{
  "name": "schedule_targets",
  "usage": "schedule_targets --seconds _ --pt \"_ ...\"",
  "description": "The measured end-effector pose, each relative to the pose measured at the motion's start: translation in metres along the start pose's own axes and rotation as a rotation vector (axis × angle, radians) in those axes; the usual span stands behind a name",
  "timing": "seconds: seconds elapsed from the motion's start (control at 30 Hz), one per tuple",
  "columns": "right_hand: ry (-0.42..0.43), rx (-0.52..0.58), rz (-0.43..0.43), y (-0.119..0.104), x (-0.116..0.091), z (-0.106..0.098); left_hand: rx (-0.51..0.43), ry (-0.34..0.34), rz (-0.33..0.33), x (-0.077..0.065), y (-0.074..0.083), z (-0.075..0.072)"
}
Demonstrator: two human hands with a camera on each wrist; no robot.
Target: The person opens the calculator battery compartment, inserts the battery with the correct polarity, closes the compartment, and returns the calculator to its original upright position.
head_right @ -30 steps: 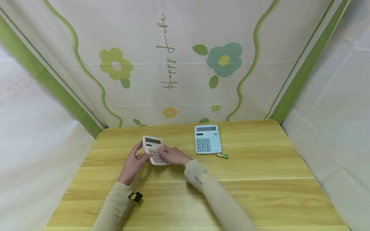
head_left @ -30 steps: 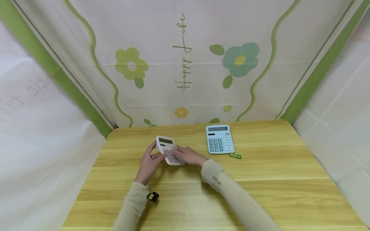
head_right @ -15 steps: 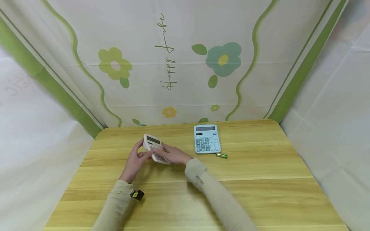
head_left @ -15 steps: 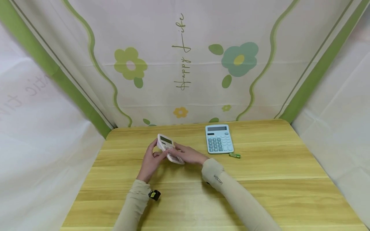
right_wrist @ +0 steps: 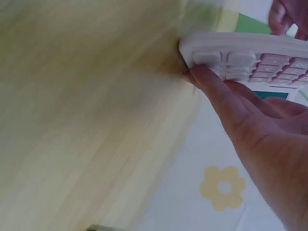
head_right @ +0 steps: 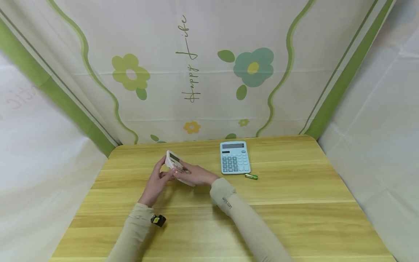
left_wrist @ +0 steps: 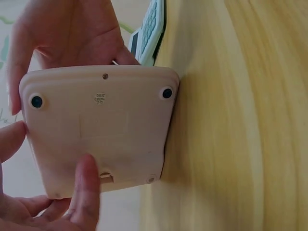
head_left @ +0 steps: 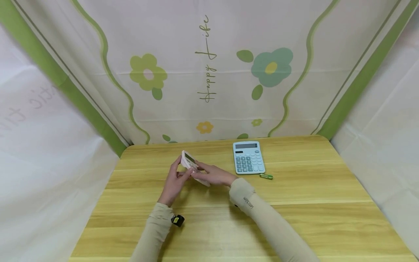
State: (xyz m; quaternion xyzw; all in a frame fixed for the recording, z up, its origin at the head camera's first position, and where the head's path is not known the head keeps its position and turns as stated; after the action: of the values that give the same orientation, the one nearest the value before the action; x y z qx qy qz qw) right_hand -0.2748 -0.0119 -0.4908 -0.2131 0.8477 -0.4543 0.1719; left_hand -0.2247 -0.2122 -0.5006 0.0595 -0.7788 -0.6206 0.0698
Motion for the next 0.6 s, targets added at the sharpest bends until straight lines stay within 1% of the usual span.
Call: schedule_targets --seconds 0.1,0.23,0.33,0.43,0.5,0.6 --pt "0.001 0.008 0.003 0.0 -0.001 -0.002 -0.002 -0.012 0.001 0.0 -0.001 0.002" --pt "0.023 0.026 0.013 0.001 0.0 -0.003 -0.012 -0.024 -0.002 0.0 -0.003 0.004" --pt "0.05 0.052 0.018 0.002 0.0 -0.003 0.008 -0.037 -0.026 0.0 -0.005 0.006" --pt "0.086 0.078 0.002 0.003 -0.001 -0.006 0.04 -0.054 -0.055 -0.002 -0.008 0.009" --pt "0.109 0.094 -0.013 0.004 -0.002 -0.008 0.058 -0.065 -0.064 -0.003 -0.01 0.01" --pt "0.132 0.109 -0.03 0.006 -0.002 -0.012 0.074 -0.074 -0.054 -0.003 -0.013 0.012"
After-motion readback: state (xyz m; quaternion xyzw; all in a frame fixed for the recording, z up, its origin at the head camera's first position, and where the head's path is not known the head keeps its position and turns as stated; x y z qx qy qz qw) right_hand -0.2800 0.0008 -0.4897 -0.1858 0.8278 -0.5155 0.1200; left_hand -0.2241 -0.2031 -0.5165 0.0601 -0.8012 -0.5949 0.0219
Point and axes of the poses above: each hand's wrist, its own x-axis towards the middle knuckle, its own z-axis out of the palm, y = z × x, the point moved 1 cm from there along x, towards the middle knuckle, and after that the axes turned 13 degrees about y, right-handed, at the moved point
